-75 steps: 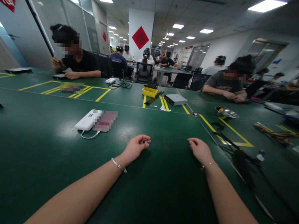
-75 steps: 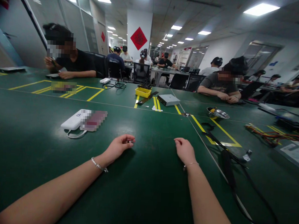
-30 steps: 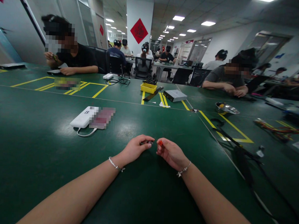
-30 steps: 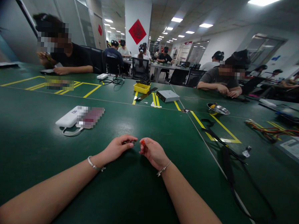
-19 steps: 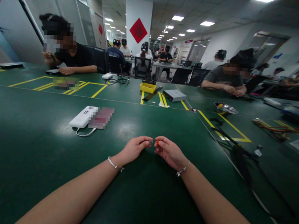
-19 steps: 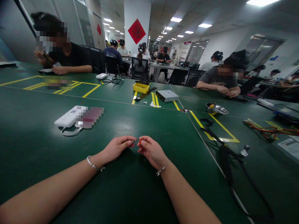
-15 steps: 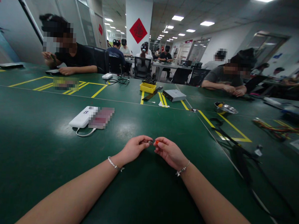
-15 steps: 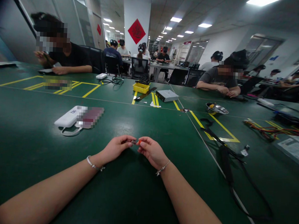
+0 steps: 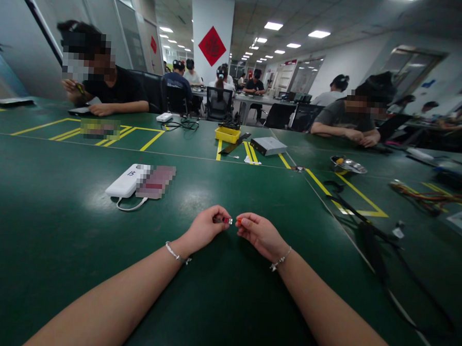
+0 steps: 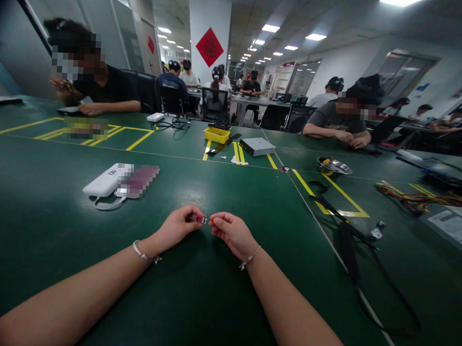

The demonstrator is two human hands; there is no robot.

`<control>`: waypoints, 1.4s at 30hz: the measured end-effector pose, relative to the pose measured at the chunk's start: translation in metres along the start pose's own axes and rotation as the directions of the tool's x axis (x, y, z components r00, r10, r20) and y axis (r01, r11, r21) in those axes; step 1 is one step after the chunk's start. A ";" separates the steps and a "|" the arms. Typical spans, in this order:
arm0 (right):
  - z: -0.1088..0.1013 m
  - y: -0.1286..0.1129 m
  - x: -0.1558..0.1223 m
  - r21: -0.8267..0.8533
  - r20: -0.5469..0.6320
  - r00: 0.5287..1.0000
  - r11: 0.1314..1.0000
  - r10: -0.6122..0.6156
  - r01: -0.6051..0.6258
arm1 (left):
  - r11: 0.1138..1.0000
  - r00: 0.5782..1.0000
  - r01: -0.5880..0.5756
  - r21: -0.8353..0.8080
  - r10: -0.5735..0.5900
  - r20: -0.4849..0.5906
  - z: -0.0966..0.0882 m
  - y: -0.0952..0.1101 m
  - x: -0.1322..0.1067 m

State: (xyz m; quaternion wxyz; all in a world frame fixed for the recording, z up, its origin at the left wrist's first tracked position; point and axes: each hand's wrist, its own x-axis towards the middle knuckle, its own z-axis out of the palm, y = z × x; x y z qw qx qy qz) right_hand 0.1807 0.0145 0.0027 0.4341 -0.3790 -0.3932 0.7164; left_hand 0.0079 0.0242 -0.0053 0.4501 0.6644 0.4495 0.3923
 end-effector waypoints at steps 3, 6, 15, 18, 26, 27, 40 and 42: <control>-0.001 0.001 0.001 -0.001 -0.002 1.000 1.000 -0.007 0.007 | 0.994 0.999 0.017 -0.104 -0.013 0.035 0.000 0.004 -0.001; -0.002 0.003 0.002 0.003 -0.019 0.999 1.000 -0.029 0.029 | 0.992 0.999 0.013 -0.129 -0.008 0.043 0.000 0.007 -0.002; 0.009 0.007 0.001 -0.087 -0.147 0.984 0.992 -0.101 0.089 | 0.992 0.998 -0.053 0.117 0.058 -0.040 0.004 0.009 -0.005; 0.010 0.011 0.003 -0.130 -0.184 0.970 0.982 -0.158 0.136 | 0.973 0.992 -0.084 0.215 0.102 -0.076 0.005 0.011 -0.006; 0.012 0.016 0.001 -0.206 -0.199 0.966 0.971 -0.165 0.124 | 0.945 0.972 -0.103 0.311 0.162 -0.169 0.005 0.010 -0.008; 0.013 0.015 0.001 -0.214 -0.193 0.968 0.970 -0.159 0.116 | 0.944 0.970 -0.101 0.313 0.164 -0.181 0.004 0.010 -0.008; 0.023 0.013 -0.005 -0.025 -0.126 0.989 0.997 -0.075 0.073 | 0.966 0.939 -0.101 0.239 0.172 -0.296 0.005 0.014 -0.011; 0.023 0.013 -0.005 0.001 -0.110 0.991 0.998 -0.070 0.070 | 0.966 0.935 -0.105 0.236 0.176 -0.306 0.006 0.014 -0.011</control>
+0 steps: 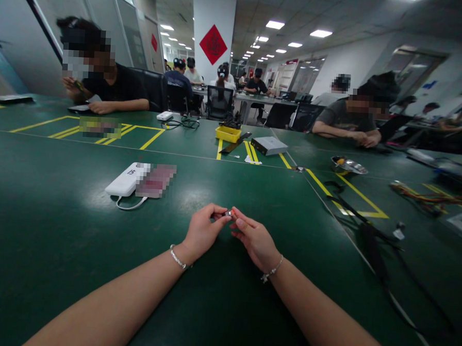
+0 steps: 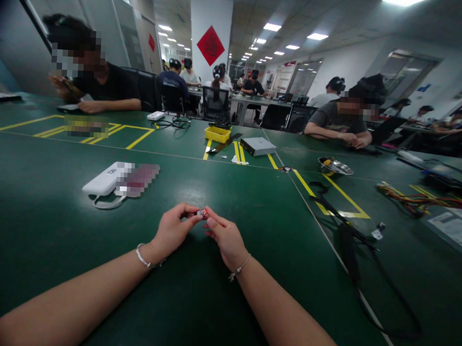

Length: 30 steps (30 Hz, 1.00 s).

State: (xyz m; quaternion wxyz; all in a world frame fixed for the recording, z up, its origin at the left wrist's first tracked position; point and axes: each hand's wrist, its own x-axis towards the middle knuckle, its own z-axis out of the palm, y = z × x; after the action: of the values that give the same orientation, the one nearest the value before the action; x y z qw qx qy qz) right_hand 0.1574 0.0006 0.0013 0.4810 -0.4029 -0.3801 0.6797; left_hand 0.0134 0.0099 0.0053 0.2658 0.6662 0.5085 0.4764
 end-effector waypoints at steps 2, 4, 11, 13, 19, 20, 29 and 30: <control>0.001 0.001 0.000 0.009 0.010 1.000 1.000 0.009 -0.009 | 1.000 1.000 0.003 -0.002 -0.003 -0.013 0.000 0.000 0.000; 0.001 0.001 0.000 0.009 0.010 1.000 1.000 0.016 -0.016 | 1.000 1.000 0.004 -0.005 -0.004 -0.025 0.001 0.001 0.000; 0.002 0.000 0.000 -0.041 0.003 1.000 0.999 0.004 -0.004 | 1.000 1.000 -0.004 0.006 0.004 -0.014 -0.001 -0.001 0.000; 0.000 0.001 0.001 -0.074 -0.035 0.999 0.997 -0.032 0.030 | 0.999 1.000 -0.019 0.029 0.019 0.020 0.001 -0.002 -0.001; -0.003 0.002 0.005 -0.244 -0.123 0.976 0.959 -0.177 0.144 | 0.986 0.985 -0.109 0.127 0.090 0.148 0.007 -0.003 -0.002; -0.004 0.002 0.006 -0.273 -0.120 0.974 0.950 -0.190 0.152 | 0.983 0.981 -0.121 0.136 0.098 0.168 0.007 -0.003 -0.002; -0.095 -0.054 0.021 -0.910 -0.293 0.810 0.408 -0.508 -0.074 | 0.916 0.968 -0.154 0.371 0.065 0.241 0.003 -0.016 0.002; -0.112 -0.061 0.020 -0.934 -0.320 0.786 0.315 -0.529 -0.169 | 0.906 0.964 -0.165 0.390 0.064 0.259 0.003 -0.017 0.002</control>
State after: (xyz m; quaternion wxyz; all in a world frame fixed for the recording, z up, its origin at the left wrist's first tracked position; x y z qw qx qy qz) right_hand 0.2769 0.0493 0.0096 0.3281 -0.7396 -0.5767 0.1127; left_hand 0.0084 0.0183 -0.0096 0.1520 0.7886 0.5203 0.2905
